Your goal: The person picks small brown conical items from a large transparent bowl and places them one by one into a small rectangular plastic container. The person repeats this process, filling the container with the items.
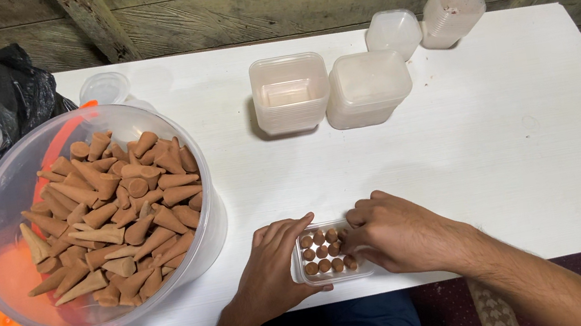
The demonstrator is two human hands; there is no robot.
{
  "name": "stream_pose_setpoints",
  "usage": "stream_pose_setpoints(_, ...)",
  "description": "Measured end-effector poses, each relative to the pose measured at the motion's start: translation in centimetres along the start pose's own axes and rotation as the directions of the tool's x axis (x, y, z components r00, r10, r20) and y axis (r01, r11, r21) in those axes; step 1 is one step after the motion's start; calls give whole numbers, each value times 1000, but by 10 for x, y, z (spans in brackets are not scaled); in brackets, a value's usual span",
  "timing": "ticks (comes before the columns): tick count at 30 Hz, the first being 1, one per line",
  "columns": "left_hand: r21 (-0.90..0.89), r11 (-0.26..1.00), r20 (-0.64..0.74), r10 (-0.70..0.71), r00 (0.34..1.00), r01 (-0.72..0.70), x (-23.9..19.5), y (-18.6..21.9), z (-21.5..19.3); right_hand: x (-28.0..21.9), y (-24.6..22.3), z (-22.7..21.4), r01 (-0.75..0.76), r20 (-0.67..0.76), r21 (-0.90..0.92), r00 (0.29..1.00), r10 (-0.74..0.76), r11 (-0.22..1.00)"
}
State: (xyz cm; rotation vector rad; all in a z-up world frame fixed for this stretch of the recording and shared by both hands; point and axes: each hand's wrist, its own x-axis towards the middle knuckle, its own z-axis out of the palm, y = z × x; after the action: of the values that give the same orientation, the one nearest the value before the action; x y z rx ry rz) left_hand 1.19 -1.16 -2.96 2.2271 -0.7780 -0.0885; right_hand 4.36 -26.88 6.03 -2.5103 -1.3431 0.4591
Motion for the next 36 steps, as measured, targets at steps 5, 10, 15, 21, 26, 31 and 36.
stream_pose_setpoints(5, -13, 1000, 20, -26, 999, 26, 0, 2, -1, 0, 5, 10, -25, -21, -76, 1000, 24, 997)
stream_pose_setpoints(10, -8, 1000, 3, -8, 1000, 8, 0, 1, -1, 4, 10, 29, -31, -45, -131, 999, 26, 991)
stream_pose_setpoints(15, -20, 999, 34, -45, 998, 46, 1, 4, -2, 5, 7, 27, -28, -32, -146, 999, 24, 989)
stream_pose_setpoints(21, -3, 1000, 44, -31, 999, 31, 0, 10, -12, 4, 0, 9, -84, -32, -39, 996, 83, 996)
stream_pose_setpoints(26, -43, 999, -44, -7, 999, 5, -13, 37, -46, 5, -4, -6, -77, -92, -24, 993, 74, 997)
stream_pose_setpoints(31, -1, 989, -259, 144, 955, -150, -33, 60, -76, 21, -17, -26, -20, -276, 0, 961, 19, 1000)
stream_pose_setpoints(36, -20, 962, -359, 249, 900, -274, -53, 91, -115, 56, -58, -64, 170, -580, 3, 803, -137, 986)
